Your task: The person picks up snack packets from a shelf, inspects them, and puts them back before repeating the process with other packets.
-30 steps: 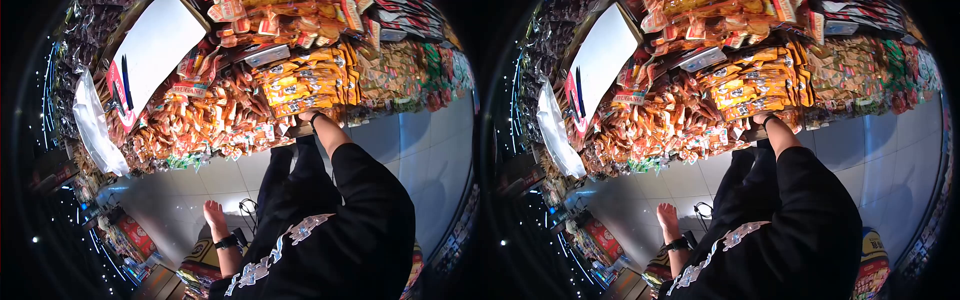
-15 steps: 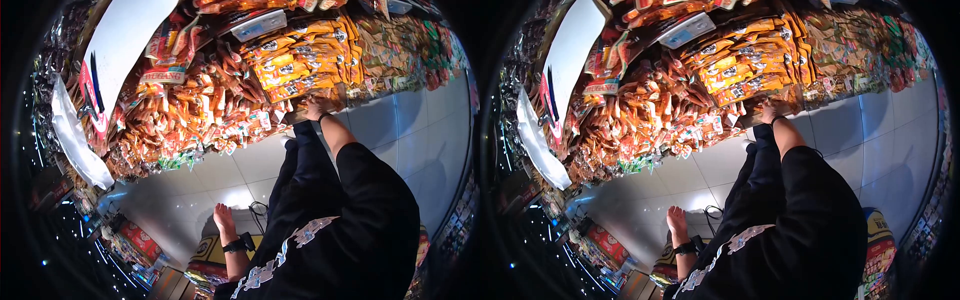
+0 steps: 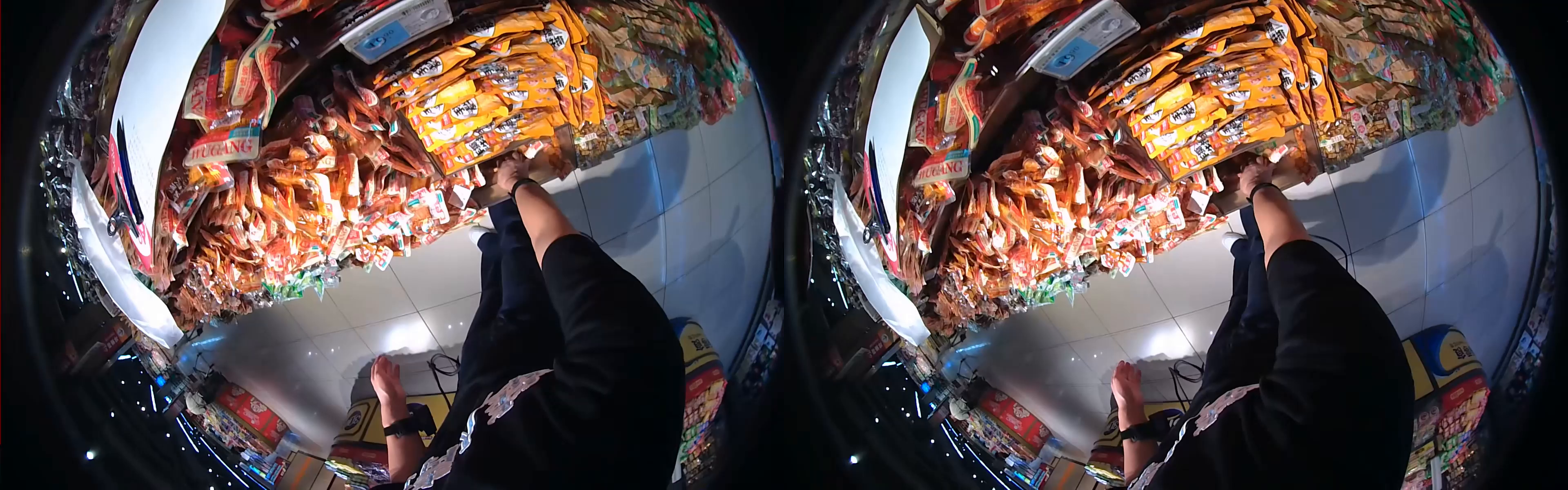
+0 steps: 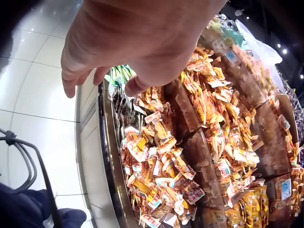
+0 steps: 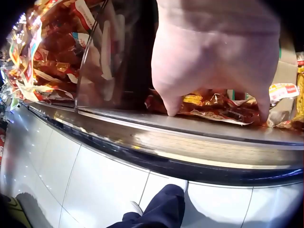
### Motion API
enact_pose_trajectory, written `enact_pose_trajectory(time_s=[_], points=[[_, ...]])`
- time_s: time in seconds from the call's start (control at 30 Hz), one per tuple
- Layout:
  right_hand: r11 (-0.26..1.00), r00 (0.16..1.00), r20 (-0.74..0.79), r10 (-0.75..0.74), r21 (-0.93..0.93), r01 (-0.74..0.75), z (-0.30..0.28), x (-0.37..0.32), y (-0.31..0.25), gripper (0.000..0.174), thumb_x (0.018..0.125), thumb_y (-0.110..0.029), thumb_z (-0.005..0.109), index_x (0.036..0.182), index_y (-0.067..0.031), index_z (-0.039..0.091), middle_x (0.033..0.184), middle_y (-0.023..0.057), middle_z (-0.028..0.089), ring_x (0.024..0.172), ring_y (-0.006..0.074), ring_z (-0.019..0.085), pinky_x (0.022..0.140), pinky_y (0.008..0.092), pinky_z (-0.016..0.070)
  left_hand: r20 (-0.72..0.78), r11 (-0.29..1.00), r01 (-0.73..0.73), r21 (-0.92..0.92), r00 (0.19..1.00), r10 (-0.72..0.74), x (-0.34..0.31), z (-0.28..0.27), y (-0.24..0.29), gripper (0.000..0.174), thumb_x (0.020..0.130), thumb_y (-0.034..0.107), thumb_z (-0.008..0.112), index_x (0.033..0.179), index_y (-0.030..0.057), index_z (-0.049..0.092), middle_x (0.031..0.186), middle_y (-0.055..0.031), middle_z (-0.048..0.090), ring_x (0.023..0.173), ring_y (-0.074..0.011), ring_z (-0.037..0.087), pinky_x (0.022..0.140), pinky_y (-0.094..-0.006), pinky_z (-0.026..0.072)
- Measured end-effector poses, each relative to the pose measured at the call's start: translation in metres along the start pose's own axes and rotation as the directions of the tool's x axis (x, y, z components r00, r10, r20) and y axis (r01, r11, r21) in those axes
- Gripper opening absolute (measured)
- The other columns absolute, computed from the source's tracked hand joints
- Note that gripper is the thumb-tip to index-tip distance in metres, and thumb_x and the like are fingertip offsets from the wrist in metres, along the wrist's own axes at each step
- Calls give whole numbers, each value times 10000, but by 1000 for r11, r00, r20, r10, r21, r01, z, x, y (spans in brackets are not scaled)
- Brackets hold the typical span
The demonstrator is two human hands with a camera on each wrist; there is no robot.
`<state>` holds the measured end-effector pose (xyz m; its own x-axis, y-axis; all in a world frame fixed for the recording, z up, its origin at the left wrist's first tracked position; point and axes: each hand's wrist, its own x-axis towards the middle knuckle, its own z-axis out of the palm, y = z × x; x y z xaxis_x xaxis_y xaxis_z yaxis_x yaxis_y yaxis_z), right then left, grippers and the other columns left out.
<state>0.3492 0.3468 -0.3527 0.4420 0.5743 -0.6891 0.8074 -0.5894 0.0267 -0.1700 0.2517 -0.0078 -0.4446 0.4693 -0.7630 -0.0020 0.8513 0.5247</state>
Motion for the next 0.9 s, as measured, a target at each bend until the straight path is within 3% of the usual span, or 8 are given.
enact_pose_trajectory(time_s=[0.03,0.07,0.27,0.37,0.57,0.7,0.73,0.9], points=[[1000,995,98,-22,-15,24,0,2,4,346,950,-253,430,1185,-135,656,1298,52,586,1229,279,505,949,621,356,2,1000,-5,0,1000,5,-3,-4,-2,500,955,283,512,1369,20,416,1411,-151,426,1341,-306,368,1081,-463,305],[994,998,23,-59,-91,61,2,-1,3,329,956,-203,415,1164,-154,665,1182,38,657,1124,252,594,901,614,385,-2,1000,-3,-9,1000,3,-3,-6,-3,502,953,282,515,1369,18,416,1412,-151,425,1345,-307,364,1084,-462,303],[994,994,-9,-111,-17,110,-3,-14,9,305,933,-162,454,1138,-96,670,1138,107,672,1072,295,627,874,619,424,36,999,-9,-45,999,10,-8,2,0,516,954,275,519,1372,-6,409,1423,-158,413,1357,-316,347,1094,-455,304],[956,967,-19,-255,145,255,-36,-48,20,317,888,-183,529,1153,-62,655,1148,165,658,1093,346,613,979,551,416,52,999,-14,-52,999,17,-10,5,1,525,953,268,520,1376,-20,401,1420,-157,414,1358,-320,345,1092,-452,313],[946,944,131,-303,162,281,-15,-50,35,444,797,-292,632,1161,-38,628,1244,203,577,1209,343,510,1015,438,417,69,999,-1,-44,998,4,-20,24,9,530,956,255,511,1384,-34,391,1428,-170,403,1357,-319,346,1087,-447,328],[886,885,70,-461,87,455,-34,-76,47,504,758,-398,708,1102,-35,646,1162,179,600,1149,338,538,989,430,431,111,999,3,-51,994,3,-19,33,12,523,967,264,484,1382,-41,391,1437,-181,393,1356,-315,349,1091,-444,329],[879,880,-1,-476,41,475,-38,-87,47,376,800,-286,662,1100,-60,645,1129,140,611,1132,317,548,979,436,435,118,998,4,-56,993,2,-19,35,13,523,969,268,477,1382,-42,391,1437,-183,392,1355,-314,350,1093,-444,329],[924,879,-332,-343,49,379,-26,-111,42,271,832,-93,524,1070,-119,652,1098,62,630,1125,280,554,947,473,422,133,998,-4,-70,991,13,-22,45,18,527,971,284,473,1380,-38,396,1433,-181,398,1351,-304,357,1100,-441,323]])
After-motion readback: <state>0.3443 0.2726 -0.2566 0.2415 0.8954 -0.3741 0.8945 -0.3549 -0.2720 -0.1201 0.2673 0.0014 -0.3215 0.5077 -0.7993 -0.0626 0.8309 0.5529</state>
